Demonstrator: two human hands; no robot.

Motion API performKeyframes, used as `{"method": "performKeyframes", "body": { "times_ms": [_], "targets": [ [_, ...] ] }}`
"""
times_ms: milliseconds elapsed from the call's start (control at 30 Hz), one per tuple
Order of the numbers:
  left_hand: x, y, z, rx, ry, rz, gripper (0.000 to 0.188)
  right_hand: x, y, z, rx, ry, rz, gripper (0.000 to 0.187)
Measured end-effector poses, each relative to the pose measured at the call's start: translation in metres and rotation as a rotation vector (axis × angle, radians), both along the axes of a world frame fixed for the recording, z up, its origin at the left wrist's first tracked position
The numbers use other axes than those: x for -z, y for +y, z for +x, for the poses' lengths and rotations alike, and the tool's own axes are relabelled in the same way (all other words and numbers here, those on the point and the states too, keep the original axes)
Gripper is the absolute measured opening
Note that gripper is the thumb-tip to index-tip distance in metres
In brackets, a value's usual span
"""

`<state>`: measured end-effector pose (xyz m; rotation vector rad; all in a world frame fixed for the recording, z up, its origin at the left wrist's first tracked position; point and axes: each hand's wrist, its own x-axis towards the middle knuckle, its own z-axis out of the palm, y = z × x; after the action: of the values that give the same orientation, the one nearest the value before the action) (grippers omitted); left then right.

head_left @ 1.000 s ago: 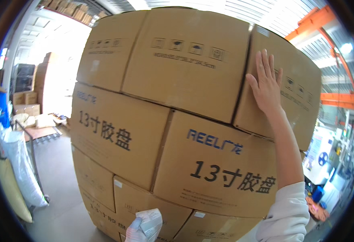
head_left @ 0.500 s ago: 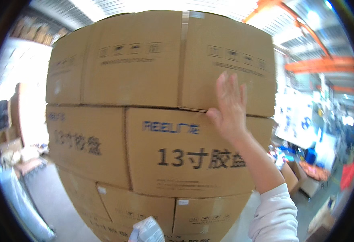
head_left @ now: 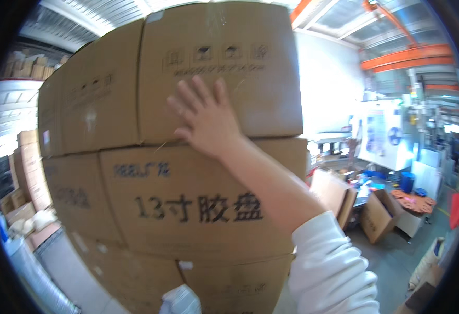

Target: The person marks printed labels with a red marker, then applies the labels to stacked cardboard boxes. The person also picks up and stacks blue plastic reels from a box.

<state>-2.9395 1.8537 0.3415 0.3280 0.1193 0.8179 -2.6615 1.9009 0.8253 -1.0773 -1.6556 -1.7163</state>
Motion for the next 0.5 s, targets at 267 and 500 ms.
{"method": "performKeyframes", "body": {
  "times_ms": [267,500],
  "targets": [
    [-0.073,-0.097,0.022,-0.578,0.073,-0.078,0.043,0.01,-0.03,-0.04,-0.211,0.026,0.129,0.071],
    [-0.045,-0.107,-0.06,-0.817,0.082,-0.014,0.051,0.014,0.024,-0.071,0.097,0.059,-0.081,0.073]
  ]
}}
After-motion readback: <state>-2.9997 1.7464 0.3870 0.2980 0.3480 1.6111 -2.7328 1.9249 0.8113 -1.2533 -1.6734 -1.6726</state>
